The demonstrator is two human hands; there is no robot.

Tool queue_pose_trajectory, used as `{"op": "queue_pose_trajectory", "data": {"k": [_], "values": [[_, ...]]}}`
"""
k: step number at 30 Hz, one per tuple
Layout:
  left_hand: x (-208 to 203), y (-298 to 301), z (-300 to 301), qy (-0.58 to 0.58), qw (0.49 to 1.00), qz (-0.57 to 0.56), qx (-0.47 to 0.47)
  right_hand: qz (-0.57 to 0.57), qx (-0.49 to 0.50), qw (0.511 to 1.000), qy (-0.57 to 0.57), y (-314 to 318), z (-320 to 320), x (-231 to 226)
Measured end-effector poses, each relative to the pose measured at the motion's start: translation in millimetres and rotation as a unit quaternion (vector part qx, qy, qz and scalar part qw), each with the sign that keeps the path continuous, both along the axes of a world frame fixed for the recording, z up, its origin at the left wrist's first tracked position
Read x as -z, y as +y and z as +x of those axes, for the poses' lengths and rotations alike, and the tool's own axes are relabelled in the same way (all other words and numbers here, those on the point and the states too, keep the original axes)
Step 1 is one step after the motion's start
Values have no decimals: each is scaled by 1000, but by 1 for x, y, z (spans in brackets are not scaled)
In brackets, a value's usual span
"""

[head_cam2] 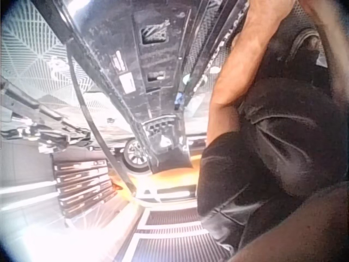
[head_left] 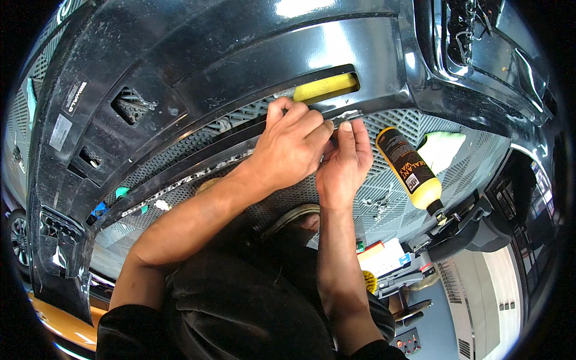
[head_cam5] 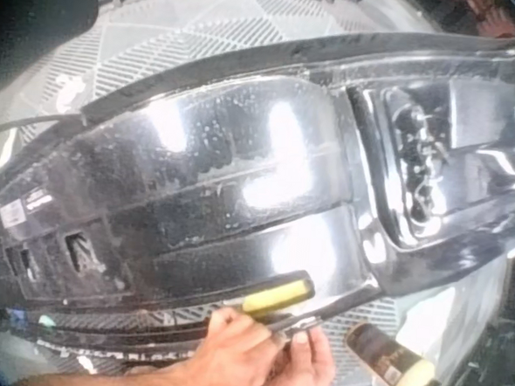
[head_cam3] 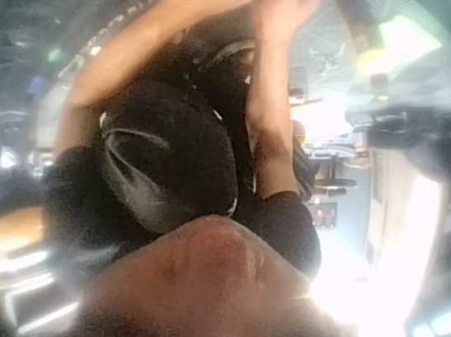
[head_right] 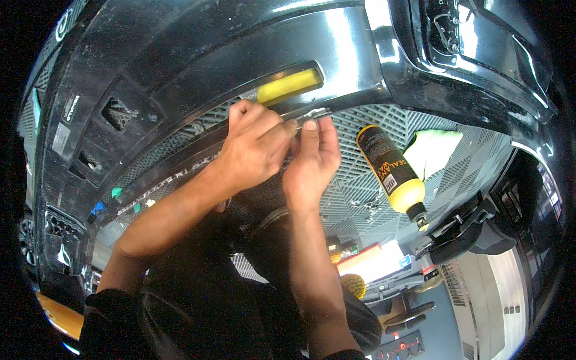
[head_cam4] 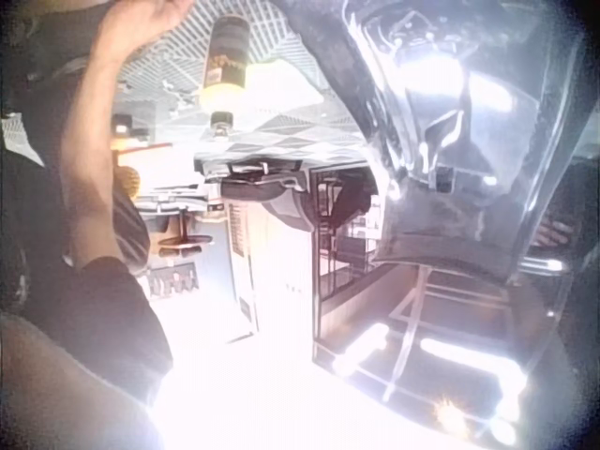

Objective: The person applies a thin strip of white trim tape along the edge of a black car bumper. They use a yellow squeegee to press the tape into place and smooth it along the contour of the bumper.

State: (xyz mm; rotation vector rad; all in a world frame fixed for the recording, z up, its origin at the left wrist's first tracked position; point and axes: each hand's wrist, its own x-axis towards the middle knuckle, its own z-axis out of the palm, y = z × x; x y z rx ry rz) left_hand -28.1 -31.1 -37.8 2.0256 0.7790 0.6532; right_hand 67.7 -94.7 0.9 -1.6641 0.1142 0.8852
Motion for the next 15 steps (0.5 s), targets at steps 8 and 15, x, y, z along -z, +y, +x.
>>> {"op": "queue_pose_trajectory", "data": {"k": [8,15], "values": [[3,-1,5,3,1000,20,-6,14,7,1000,-2,-5,2,8],[3,-1,9,9,1000,28,-10,1,14,999,-31,0,1,14]]}}
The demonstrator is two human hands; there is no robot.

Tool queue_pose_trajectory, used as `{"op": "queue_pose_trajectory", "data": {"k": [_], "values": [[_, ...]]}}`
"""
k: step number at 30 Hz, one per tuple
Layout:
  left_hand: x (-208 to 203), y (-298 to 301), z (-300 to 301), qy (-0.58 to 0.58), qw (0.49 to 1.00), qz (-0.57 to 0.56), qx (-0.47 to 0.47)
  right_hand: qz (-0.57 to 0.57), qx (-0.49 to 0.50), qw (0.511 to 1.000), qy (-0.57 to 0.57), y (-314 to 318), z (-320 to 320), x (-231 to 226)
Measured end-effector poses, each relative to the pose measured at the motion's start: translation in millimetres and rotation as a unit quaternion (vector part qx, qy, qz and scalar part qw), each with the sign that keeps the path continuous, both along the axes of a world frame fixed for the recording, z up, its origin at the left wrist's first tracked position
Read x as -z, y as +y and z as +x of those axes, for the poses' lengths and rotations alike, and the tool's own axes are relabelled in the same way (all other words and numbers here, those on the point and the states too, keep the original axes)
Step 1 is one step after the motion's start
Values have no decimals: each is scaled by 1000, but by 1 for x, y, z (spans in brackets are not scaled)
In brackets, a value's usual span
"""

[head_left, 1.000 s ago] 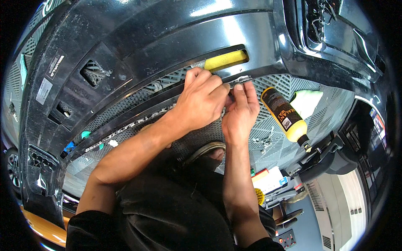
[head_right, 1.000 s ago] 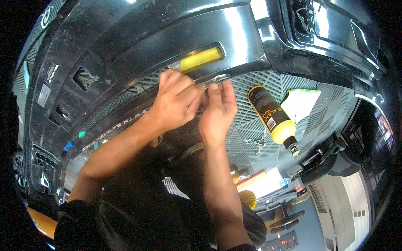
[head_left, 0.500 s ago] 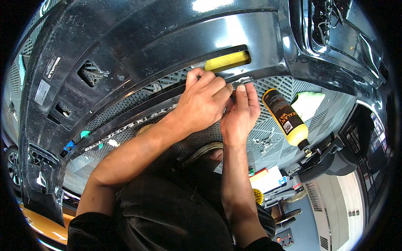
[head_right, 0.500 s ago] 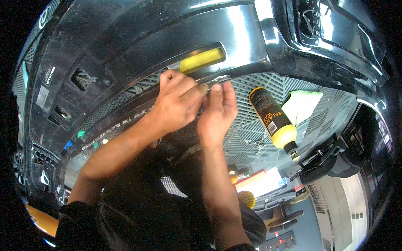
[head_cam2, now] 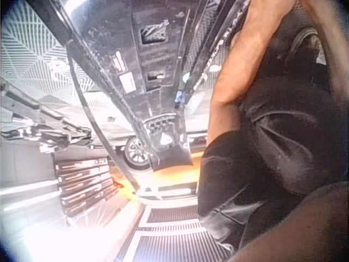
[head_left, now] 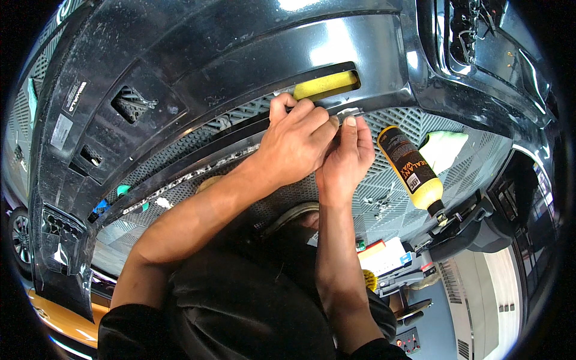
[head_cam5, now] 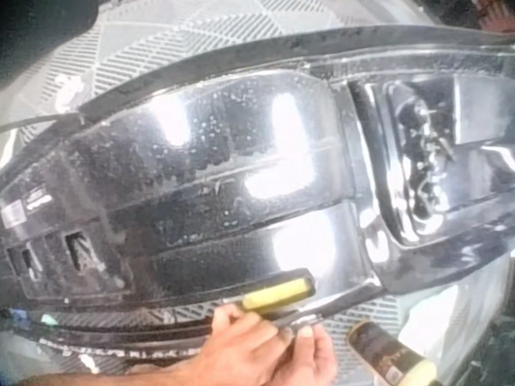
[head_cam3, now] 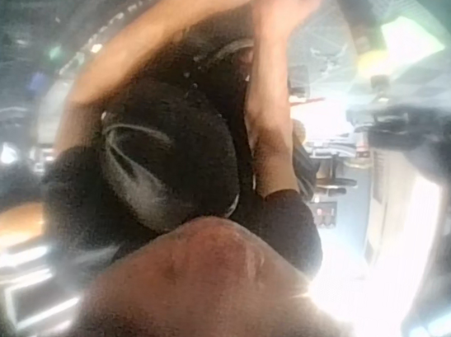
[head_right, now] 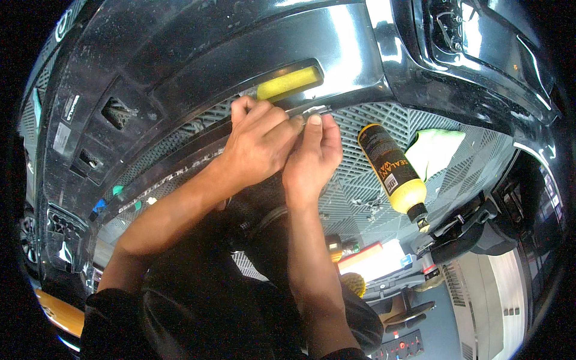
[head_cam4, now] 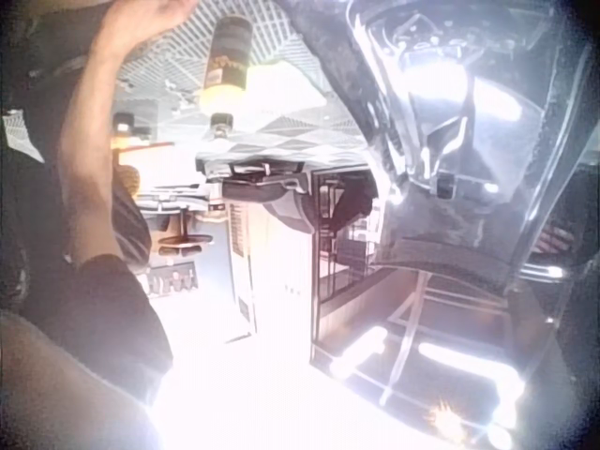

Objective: The person applies a thin strip of white trim tape along the edge of a black car bumper. They use a yellow squeegee to press the tape into place and smooth it along the contour of the bumper.

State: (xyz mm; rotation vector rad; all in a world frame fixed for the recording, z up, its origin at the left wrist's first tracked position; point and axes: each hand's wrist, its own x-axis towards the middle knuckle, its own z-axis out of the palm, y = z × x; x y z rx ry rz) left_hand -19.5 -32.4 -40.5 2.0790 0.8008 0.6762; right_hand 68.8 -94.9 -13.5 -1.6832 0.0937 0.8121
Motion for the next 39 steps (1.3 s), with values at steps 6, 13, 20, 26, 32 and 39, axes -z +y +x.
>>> {"op": "queue_pose_trajectory", "data": {"k": [6,13,20,26,32,39], "values": [[1,-1,1,-6,1000,-4,-8,-2,-5,1000,6,-3,1,0],[-2,2,-11,-23,1000,-17,-11,17,-19,998,53,4,0,-20],[-7,4,-18,-9,1000,-27,-10,32,-39,997,62,1,1,-19],[-4,3,-18,-7,1000,-29,5,23,-19,998,56,4,-3,-17],[-3,3,-16,2,1000,-16,9,17,-9,999,48,3,-4,-15],[-2,1,-14,3,1000,-22,7,22,-14,999,40,-2,-4,-10]]}}
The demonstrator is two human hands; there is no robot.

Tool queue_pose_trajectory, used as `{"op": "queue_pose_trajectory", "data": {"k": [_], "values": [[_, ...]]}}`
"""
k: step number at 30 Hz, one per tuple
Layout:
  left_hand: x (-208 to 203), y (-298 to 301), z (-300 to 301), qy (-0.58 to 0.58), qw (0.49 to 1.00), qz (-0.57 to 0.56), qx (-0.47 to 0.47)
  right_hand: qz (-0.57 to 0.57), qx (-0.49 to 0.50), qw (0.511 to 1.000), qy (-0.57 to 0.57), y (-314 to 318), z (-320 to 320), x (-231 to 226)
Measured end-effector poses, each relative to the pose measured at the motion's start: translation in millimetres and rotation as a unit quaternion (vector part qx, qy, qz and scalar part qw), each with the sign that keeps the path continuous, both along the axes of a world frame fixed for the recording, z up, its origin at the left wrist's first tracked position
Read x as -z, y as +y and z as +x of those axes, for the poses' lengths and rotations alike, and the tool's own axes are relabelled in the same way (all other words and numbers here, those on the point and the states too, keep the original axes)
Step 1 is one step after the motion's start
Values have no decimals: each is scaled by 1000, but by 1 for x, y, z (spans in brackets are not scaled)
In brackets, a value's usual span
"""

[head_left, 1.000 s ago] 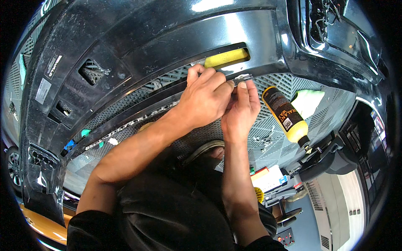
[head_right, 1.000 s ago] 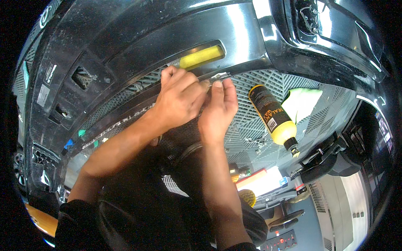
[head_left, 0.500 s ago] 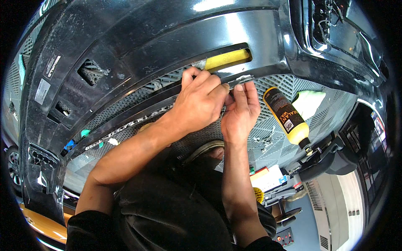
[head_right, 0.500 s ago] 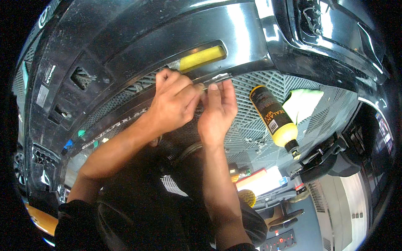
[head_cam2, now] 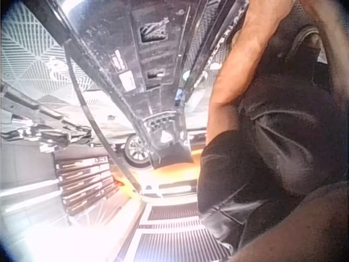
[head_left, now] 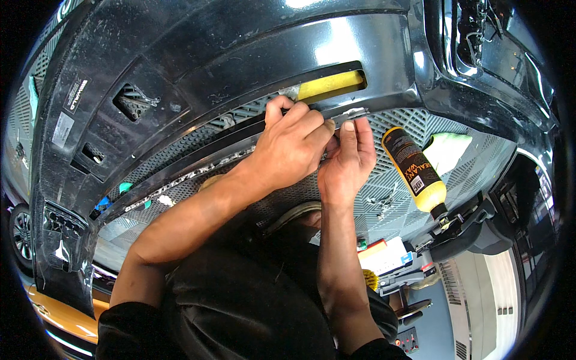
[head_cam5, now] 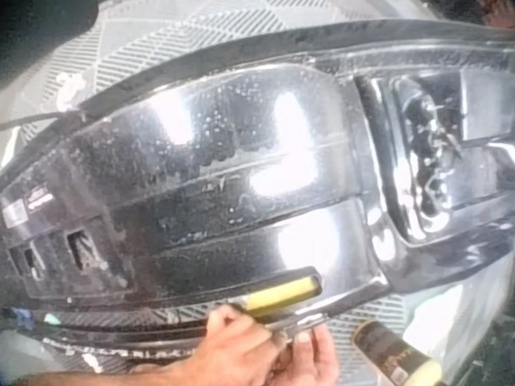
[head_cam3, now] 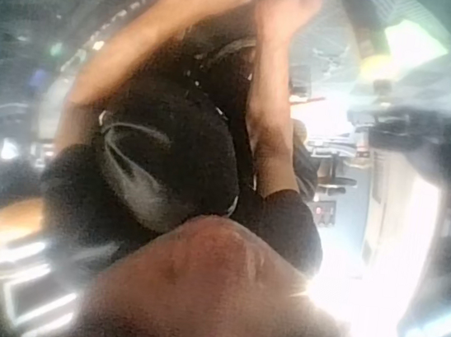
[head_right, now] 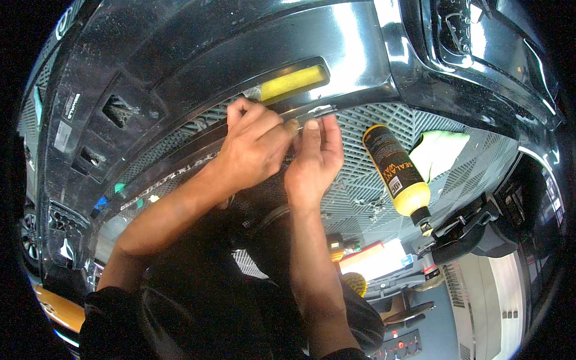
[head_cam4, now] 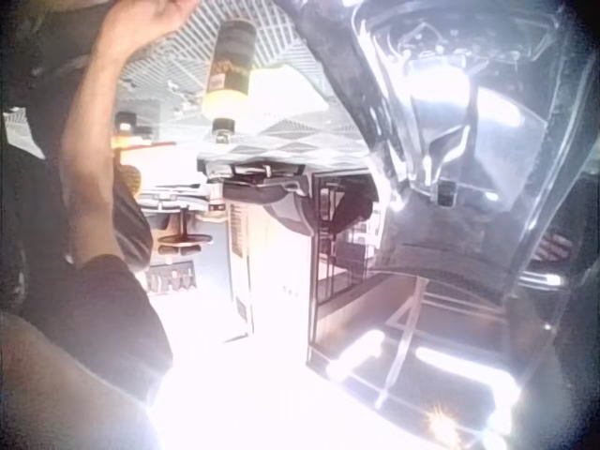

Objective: The person applies a thin strip of white trim tape along the edge of a black car bumper. They use a yellow squeegee to press the tape into place and smooth it along the contour of the bumper.

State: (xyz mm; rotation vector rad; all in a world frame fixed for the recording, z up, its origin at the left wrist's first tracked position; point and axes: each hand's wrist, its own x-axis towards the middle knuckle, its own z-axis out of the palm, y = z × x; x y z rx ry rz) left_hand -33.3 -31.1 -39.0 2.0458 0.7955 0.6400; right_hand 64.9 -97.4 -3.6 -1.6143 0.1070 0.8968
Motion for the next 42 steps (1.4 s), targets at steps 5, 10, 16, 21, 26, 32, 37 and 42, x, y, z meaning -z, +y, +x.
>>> {"op": "queue_pose_trajectory", "data": {"k": [5,10,16,21,26,32,37,42], "values": [[-1,0,1,7,1000,-1,4,-7,15,1000,-10,4,-3,0],[-1,1,3,23,1000,-2,0,-7,4,1000,-11,-2,2,8],[0,0,2,6,1000,0,-13,-12,16,1000,-5,-7,4,12],[-1,-1,-1,-15,1000,4,-12,9,58,997,40,-1,1,0],[-2,0,-2,-23,1000,5,-17,33,45,998,42,-2,3,-1],[-2,-1,-4,-48,999,0,-13,47,49,996,58,-5,3,-7],[-3,1,-3,-57,997,27,-33,9,56,998,-16,-9,-4,-14],[-12,7,-6,-34,999,12,3,-32,17,999,25,-19,9,-16]]}}
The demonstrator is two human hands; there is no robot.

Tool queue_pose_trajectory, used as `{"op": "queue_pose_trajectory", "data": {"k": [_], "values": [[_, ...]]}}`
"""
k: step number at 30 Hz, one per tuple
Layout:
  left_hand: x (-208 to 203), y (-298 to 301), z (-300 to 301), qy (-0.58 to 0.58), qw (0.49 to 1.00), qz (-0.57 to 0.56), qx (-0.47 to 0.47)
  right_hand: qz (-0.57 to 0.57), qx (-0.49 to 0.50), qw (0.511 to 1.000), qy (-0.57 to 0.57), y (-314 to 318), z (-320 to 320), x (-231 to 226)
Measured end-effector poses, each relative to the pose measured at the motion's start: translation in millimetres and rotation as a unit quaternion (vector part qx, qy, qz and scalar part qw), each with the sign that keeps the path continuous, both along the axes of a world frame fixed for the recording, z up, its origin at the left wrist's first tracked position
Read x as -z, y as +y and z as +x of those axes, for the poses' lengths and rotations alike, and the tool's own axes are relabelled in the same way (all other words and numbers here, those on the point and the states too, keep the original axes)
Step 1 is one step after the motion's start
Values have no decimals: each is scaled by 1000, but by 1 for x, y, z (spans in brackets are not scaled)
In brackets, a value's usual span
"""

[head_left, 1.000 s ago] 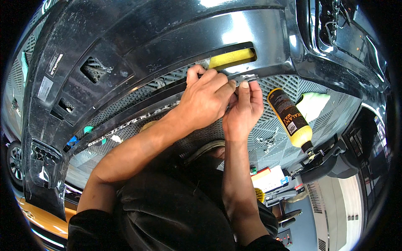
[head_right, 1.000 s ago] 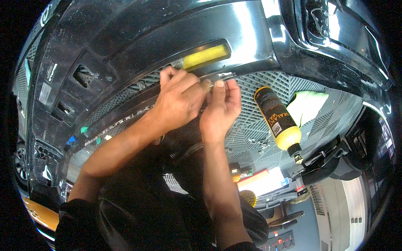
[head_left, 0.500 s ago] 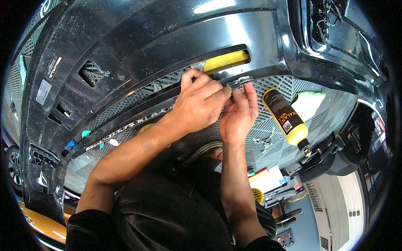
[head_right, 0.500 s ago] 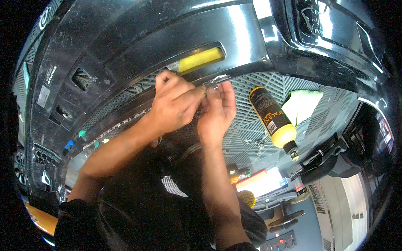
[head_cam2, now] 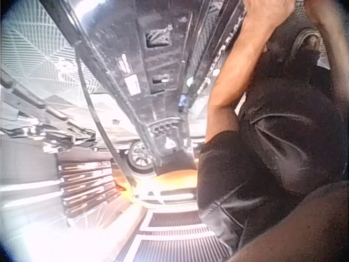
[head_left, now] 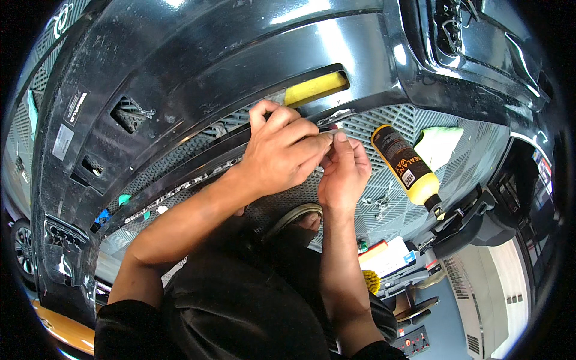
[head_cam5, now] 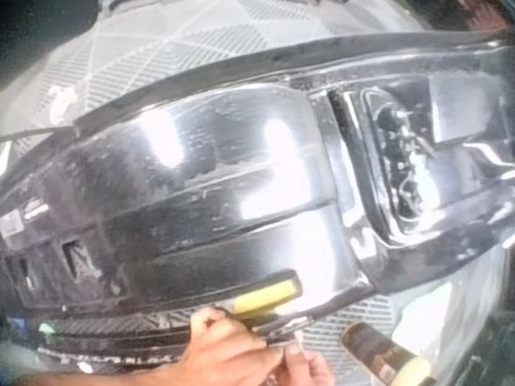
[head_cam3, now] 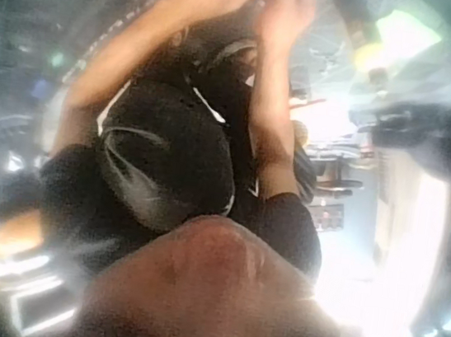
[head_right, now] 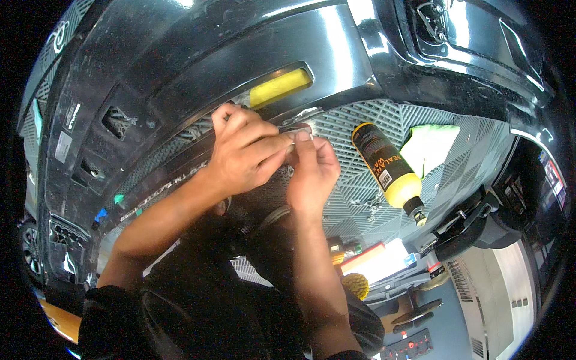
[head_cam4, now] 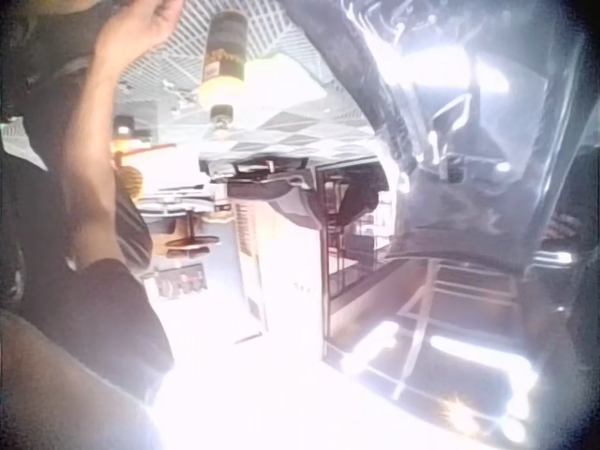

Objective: The person applies a thin strip of white trim tape along the edge of a black car bumper. They use a yellow squeegee to press the tape into place and smooth it along the contour of the bumper.

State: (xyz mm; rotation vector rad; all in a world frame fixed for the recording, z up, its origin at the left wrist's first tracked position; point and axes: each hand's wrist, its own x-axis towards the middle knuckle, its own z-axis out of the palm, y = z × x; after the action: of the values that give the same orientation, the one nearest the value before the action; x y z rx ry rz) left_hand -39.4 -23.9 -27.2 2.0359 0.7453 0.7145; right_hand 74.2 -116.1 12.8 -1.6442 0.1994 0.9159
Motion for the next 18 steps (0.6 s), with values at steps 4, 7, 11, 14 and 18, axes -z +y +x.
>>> {"op": "queue_pose_trajectory", "data": {"k": [4,7,11,14,18], "values": [[-26,29,2,51,998,-18,25,23,22,999,16,-5,12,2],[-23,44,12,106,992,23,60,34,26,999,30,-7,15,2],[-18,58,33,121,983,62,128,55,22,998,31,-16,15,5],[-10,61,46,112,979,100,139,54,16,998,38,-23,14,6],[-5,57,52,123,976,94,151,27,37,998,51,-31,12,16]]}}
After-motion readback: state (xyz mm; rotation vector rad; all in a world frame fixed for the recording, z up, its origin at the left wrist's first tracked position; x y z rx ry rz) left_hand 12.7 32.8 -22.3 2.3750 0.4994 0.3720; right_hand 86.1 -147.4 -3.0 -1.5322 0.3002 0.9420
